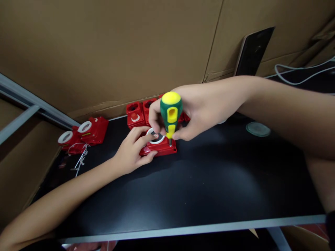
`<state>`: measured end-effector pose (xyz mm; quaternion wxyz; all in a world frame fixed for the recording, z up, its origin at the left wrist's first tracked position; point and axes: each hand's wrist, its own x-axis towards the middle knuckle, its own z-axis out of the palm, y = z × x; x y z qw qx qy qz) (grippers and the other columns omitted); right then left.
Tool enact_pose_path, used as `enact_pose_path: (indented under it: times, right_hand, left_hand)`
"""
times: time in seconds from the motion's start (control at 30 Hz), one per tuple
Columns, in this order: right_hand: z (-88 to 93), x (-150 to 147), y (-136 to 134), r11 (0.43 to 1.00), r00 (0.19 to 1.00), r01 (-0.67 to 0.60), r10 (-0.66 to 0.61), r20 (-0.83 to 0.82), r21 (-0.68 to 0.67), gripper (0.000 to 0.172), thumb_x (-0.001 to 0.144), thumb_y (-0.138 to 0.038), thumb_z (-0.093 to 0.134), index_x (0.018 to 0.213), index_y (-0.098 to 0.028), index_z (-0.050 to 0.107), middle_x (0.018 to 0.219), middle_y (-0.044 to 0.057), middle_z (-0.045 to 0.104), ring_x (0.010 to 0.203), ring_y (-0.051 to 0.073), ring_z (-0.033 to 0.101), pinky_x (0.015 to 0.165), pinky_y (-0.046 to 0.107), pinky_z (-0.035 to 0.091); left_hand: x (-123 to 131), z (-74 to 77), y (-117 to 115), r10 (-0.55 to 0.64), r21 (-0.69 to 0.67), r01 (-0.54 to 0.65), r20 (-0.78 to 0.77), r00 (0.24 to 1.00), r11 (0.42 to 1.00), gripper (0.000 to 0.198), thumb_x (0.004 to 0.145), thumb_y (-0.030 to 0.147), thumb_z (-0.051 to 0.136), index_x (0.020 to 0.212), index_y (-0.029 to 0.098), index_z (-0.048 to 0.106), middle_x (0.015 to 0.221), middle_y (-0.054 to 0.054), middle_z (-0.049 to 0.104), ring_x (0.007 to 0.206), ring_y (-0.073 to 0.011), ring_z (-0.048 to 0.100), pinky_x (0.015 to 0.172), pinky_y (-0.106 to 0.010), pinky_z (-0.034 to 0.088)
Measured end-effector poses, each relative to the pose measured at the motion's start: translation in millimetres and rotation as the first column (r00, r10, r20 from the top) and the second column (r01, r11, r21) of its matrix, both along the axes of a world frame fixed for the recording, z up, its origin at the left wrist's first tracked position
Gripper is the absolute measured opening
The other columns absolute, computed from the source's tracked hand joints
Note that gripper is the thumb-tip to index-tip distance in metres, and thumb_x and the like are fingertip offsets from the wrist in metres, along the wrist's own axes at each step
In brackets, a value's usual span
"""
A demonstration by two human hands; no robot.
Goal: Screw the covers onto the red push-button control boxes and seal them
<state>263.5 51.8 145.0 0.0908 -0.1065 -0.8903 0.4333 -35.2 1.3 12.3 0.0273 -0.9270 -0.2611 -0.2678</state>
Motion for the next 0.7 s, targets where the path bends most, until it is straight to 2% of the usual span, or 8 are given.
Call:
enact_pose_path:
  times: [0.2, 0.27, 0.37, 0.47, 0.57, 0.63, 0.7]
  right_hand:
    - [-15.5, -9, 2, 0.978, 0.993, -0.04, 0.016, -0.117, -0.204, 0.024, 0.079, -0.005, 0.074, 0.09, -0.021, 0.06, 0.085, -0.005, 0.064, 0.08, 0.011, 0.06, 0.07, 0.024, 0.049]
    - [-22.3, -12, 3, 0.959, 0.986, -0.051, 0.004, -0.168, -0.277, 0.026, 0.074, -0.003, 0.072, 0.087, -0.021, 0.058, 0.078, -0.006, 0.06, 0.075, 0.011, 0.059, 0.065, 0.025, 0.046]
    - [-27.8, -17, 3, 0.935, 0.978, -0.079, 0.006, -0.209, -0.345, 0.027, 0.074, -0.006, 0.072, 0.092, -0.021, 0.058, 0.073, -0.007, 0.057, 0.071, 0.012, 0.058, 0.064, 0.026, 0.045]
    - [-25.9, -17, 4, 0.957, 0.985, -0.08, 0.033, -0.169, -0.278, 0.023, 0.083, -0.013, 0.075, 0.099, -0.022, 0.06, 0.082, -0.005, 0.063, 0.081, 0.014, 0.062, 0.075, 0.027, 0.052]
    - [-21.4, -15, 5, 0.996, 0.998, -0.038, 0.035, -0.045, -0.075, 0.017, 0.093, -0.027, 0.08, 0.098, -0.023, 0.064, 0.097, -0.001, 0.068, 0.094, 0.015, 0.064, 0.088, 0.028, 0.055]
    - [-19.8, -13, 6, 1.0, 1.0, -0.004, 0.004, 0.001, 0.012, 0.021, 0.095, -0.035, 0.084, 0.096, -0.023, 0.066, 0.1, 0.0, 0.071, 0.094, 0.015, 0.065, 0.088, 0.027, 0.055]
    - [-19.2, -10, 9, 1.0, 1.0, 0.028, -0.028, -0.003, 0.013, 0.024, 0.092, -0.037, 0.089, 0.098, -0.023, 0.07, 0.101, 0.0, 0.074, 0.094, 0.015, 0.067, 0.086, 0.028, 0.056]
  left_hand:
    - [3, 9.2, -1, 0.008, -0.034, -0.009, -0.031, 0.999, 0.999, 0.041, 0.11, 0.04, 0.072, 0.147, 0.025, 0.06, 0.139, -0.015, 0.071, 0.12, -0.0298, 0.074, 0.099, -0.045, 0.067]
    - [4, 12.4, -2, 0.018, -0.054, -0.02, -0.04, 0.999, 0.998, 0.039, 0.11, 0.041, 0.073, 0.144, 0.025, 0.063, 0.138, -0.015, 0.072, 0.12, -0.0297, 0.075, 0.101, -0.045, 0.067]
    - [5, 18.7, -4, 0.036, -0.092, -0.04, -0.047, 0.998, 0.995, 0.036, 0.111, 0.044, 0.073, 0.14, 0.024, 0.066, 0.133, -0.013, 0.074, 0.117, -0.0282, 0.075, 0.1, -0.043, 0.067]
    - [7, 24.7, -6, 0.044, -0.126, -0.051, -0.058, 0.997, 0.991, 0.031, 0.11, 0.046, 0.074, 0.131, 0.023, 0.07, 0.13, -0.012, 0.074, 0.115, -0.0278, 0.075, 0.1, -0.042, 0.068]
    - [7, 27.3, -6, 0.044, -0.14, -0.053, -0.066, 0.997, 0.989, 0.027, 0.109, 0.046, 0.075, 0.12, 0.022, 0.071, 0.128, -0.012, 0.074, 0.113, -0.0276, 0.076, 0.099, -0.041, 0.068]
    - [8, 27.0, -6, 0.04, -0.135, -0.047, -0.052, 0.998, 0.99, 0.026, 0.108, 0.046, 0.077, 0.114, 0.021, 0.069, 0.127, -0.012, 0.074, 0.111, -0.0267, 0.076, 0.098, -0.04, 0.068]
    - [8, 25.8, -4, 0.029, -0.118, -0.033, -0.031, 0.999, 0.993, 0.027, 0.108, 0.046, 0.078, 0.112, 0.021, 0.068, 0.129, -0.012, 0.074, 0.112, -0.0264, 0.076, 0.098, -0.039, 0.068]
